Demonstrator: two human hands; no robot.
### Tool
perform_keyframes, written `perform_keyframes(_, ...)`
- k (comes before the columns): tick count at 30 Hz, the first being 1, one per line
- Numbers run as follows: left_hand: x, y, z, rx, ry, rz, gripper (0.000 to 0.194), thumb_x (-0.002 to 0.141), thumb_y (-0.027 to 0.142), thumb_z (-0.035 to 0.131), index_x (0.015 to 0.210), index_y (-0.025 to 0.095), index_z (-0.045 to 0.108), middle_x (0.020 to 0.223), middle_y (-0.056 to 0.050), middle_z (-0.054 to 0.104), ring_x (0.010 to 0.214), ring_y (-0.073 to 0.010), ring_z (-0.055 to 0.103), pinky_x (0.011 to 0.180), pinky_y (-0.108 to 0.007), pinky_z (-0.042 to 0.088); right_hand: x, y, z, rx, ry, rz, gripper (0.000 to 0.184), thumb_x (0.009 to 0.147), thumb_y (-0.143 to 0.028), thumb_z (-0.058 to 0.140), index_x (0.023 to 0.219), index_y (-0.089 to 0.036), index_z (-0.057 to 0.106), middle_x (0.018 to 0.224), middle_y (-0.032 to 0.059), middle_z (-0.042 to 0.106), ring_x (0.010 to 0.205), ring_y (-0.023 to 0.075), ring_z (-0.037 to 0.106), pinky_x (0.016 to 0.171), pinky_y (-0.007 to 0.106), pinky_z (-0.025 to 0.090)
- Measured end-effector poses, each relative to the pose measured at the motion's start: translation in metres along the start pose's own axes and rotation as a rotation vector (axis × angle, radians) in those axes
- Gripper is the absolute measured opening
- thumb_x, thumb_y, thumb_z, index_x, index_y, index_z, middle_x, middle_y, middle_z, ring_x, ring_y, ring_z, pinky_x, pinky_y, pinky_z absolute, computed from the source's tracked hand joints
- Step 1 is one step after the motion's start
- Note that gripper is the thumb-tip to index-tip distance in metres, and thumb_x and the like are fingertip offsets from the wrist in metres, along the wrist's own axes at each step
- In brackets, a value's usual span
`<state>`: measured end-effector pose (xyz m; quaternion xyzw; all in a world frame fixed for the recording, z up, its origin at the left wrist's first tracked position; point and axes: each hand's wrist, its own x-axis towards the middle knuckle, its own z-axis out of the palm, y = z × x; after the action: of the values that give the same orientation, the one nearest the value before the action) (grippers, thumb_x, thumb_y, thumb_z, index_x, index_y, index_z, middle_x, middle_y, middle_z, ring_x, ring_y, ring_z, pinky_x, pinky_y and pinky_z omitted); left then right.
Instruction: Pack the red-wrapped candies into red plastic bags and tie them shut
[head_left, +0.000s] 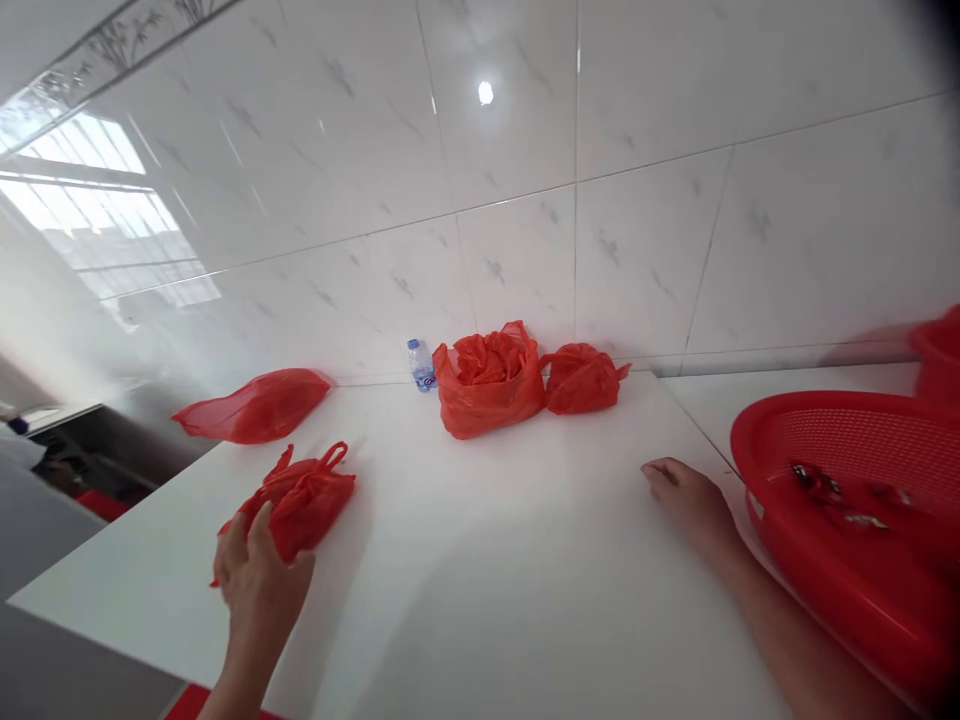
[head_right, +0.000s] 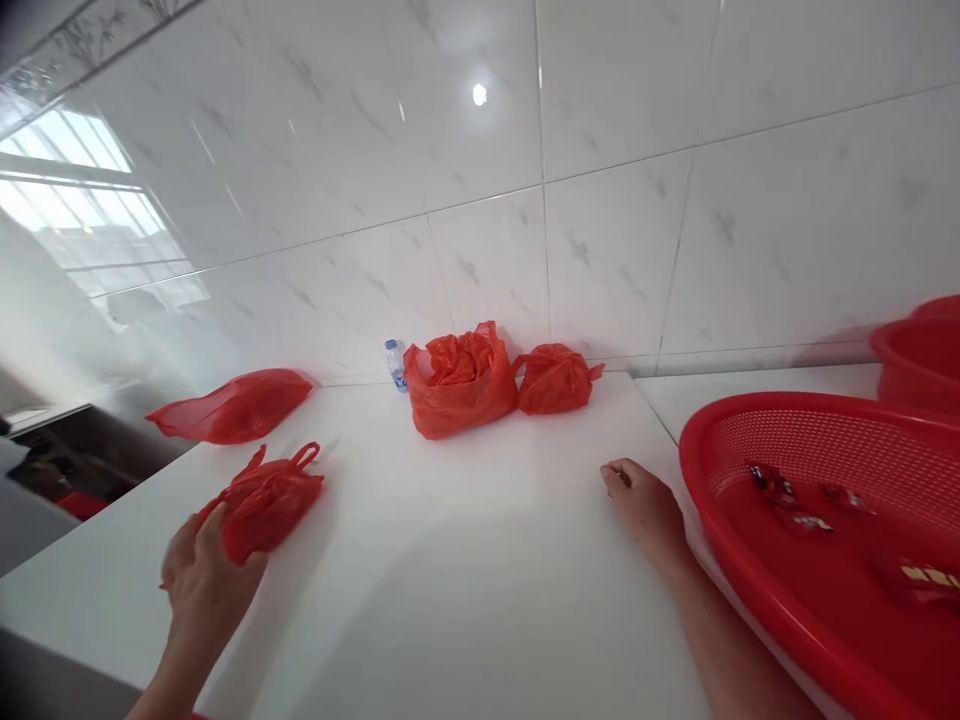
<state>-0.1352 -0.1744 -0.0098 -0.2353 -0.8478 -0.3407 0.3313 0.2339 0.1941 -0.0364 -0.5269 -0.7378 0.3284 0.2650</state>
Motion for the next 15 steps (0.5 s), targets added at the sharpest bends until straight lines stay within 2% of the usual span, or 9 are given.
perform_keyframes(2,-0.001,0.034,-0.002,-0.001,0.078,0.125,0.065,0.067,0.024,0.062,0.128,0.028,0.043,0.149,-0.011,0.025,0.135,-0.0435,0.021,0.101,-0.069,0.025,-0.002,-0.003,0.001,-0.026,0.016,0.004,0.029,0.079,-0.045,0.041,0.081,-0.023,0.06,0.074,0.0,0.064,0.066,0.017,0.057,0.057,0.027,0.035)
perform_keyframes(4,0.008,0.075,0.0,-0.071,0.111,0.283,0.054,0.073,0.025,0.061,0.125,0.029,0.047,0.149,-0.007,0.027,0.136,-0.0366,0.024,0.106,-0.06,0.027,-0.004,-0.005,0.001,-0.034,0.028,0.01,0.027,0.079,-0.044,0.041,0.081,-0.024,0.06,0.077,-0.0002,0.065,0.067,0.0167,0.057,0.057,0.026,0.034)
perform_keyframes(6,0.026,0.117,0.007,-0.164,0.057,0.453,0.042,0.078,0.024,0.058,0.12,0.028,0.051,0.144,-0.007,0.035,0.133,-0.0325,0.031,0.106,-0.054,0.03,-0.005,-0.006,0.002,-0.027,0.024,0.011,0.025,0.079,-0.043,0.041,0.08,-0.025,0.059,0.079,-0.0006,0.065,0.068,0.0164,0.057,0.056,0.026,0.033)
perform_keyframes(8,0.05,0.158,0.018,-0.262,-0.055,0.59,0.035,0.081,0.023,0.055,0.116,0.026,0.054,0.138,-0.008,0.042,0.13,-0.03,0.036,0.104,-0.05,0.035,-0.004,-0.007,0.002,-0.017,0.018,0.01,0.023,0.079,-0.041,0.042,0.078,-0.025,0.058,0.079,-0.0013,0.065,0.068,0.016,0.056,0.055,0.025,0.032)
perform_keyframes(10,0.076,0.198,0.033,-0.369,-0.137,0.673,0.03,0.082,0.024,0.052,0.112,0.026,0.058,0.134,-0.007,0.046,0.127,-0.0279,0.04,0.103,-0.047,0.037,-0.003,-0.008,0.002,-0.011,0.021,0.011,0.021,0.08,-0.039,0.041,0.077,-0.025,0.057,0.078,-0.002,0.065,0.067,0.0156,0.056,0.055,0.025,0.031)
perform_keyframes(12,0.099,0.236,0.054,-0.468,-0.304,0.616,0.03,0.083,0.026,0.051,0.112,0.027,0.059,0.132,-0.004,0.049,0.121,-0.024,0.046,0.098,-0.04,0.042,-0.002,-0.009,0.001,-0.006,0.028,0.009,0.02,0.08,-0.038,0.041,0.076,-0.025,0.056,0.077,-0.0024,0.064,0.066,0.0152,0.055,0.054,0.025,0.031)
perform_keyframes(15,0.125,0.28,0.094,-0.458,-0.544,0.342,0.036,0.084,0.031,0.049,0.119,0.028,0.054,0.133,-0.003,0.049,0.118,-0.0203,0.05,0.095,-0.032,0.043,-0.001,-0.009,0.001,0.0,0.046,-0.014,0.02,0.081,-0.036,0.04,0.074,-0.024,0.055,0.073,-0.0019,0.063,0.064,0.0146,0.054,0.053,0.024,0.029)
